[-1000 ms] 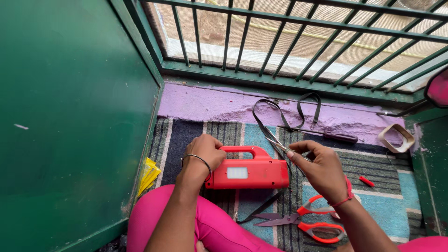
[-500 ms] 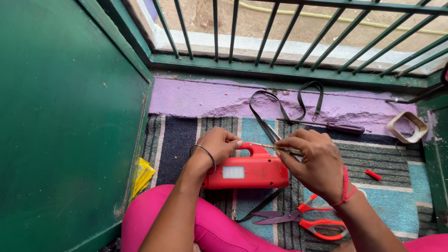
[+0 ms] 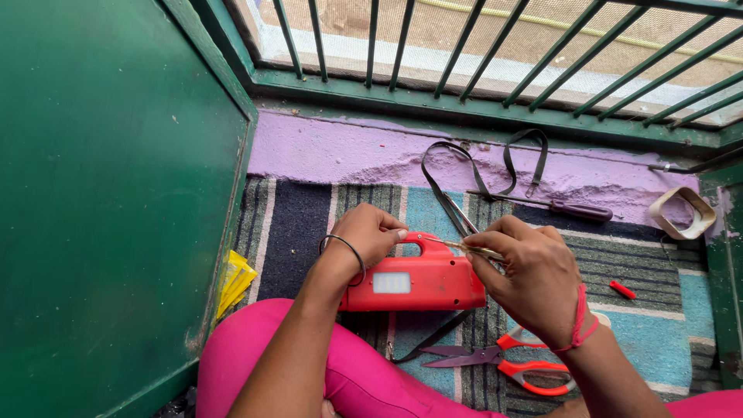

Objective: The person disassembles a red portable power bank, removes the battery, and reconnects the internal wires. They then reassemble the casing and secure it with a screwdriver.

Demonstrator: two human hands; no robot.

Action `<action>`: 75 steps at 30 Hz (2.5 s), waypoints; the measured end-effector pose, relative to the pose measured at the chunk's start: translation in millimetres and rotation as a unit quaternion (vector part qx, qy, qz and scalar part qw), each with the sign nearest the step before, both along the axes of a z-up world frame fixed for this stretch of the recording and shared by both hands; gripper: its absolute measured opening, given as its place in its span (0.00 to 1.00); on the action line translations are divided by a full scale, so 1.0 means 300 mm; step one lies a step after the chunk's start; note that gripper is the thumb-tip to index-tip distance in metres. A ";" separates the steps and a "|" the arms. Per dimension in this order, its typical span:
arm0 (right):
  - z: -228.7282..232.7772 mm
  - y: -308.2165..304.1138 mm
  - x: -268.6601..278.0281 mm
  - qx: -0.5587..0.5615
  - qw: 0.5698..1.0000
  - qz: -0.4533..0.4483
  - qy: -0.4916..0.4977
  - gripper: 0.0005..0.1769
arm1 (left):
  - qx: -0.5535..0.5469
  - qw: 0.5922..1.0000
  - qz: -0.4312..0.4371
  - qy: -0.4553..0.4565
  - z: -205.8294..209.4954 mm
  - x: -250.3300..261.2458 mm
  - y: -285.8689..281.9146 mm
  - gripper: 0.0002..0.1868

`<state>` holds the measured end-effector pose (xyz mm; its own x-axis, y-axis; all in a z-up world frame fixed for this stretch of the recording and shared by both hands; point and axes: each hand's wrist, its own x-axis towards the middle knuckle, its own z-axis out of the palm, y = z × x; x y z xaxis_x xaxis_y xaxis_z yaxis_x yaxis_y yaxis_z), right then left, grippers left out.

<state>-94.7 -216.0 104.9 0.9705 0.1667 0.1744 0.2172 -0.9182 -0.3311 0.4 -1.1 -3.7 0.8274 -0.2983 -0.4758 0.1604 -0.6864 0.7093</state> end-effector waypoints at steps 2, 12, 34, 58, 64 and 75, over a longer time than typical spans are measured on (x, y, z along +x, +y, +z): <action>-0.022 -0.006 -0.007 0.018 1.000 -0.014 0.001 0.07 | -0.022 1.000 -0.002 -0.001 -0.013 0.003 -0.001 0.13; -0.150 -0.061 -0.006 0.314 0.902 -0.188 0.228 0.24 | -0.071 0.997 -0.034 -0.018 0.054 -0.047 -0.019 0.15; -0.165 -0.163 -0.019 0.143 0.959 -0.078 0.233 0.54 | -0.187 0.958 -0.047 -0.213 0.244 -0.187 -0.015 0.25; -0.206 -0.166 0.015 0.213 0.942 -0.063 0.250 0.55 | 0.037 0.954 -0.161 -0.250 0.193 -0.077 0.088 0.49; -0.172 -0.122 -0.005 0.163 0.957 -0.076 0.227 0.54 | 0.068 0.955 -0.166 -0.236 0.229 -0.098 0.095 0.44; -0.156 -0.095 0.014 0.204 0.941 -0.078 0.258 0.53 | 0.062 0.972 -0.097 -0.203 0.209 -0.125 0.118 0.61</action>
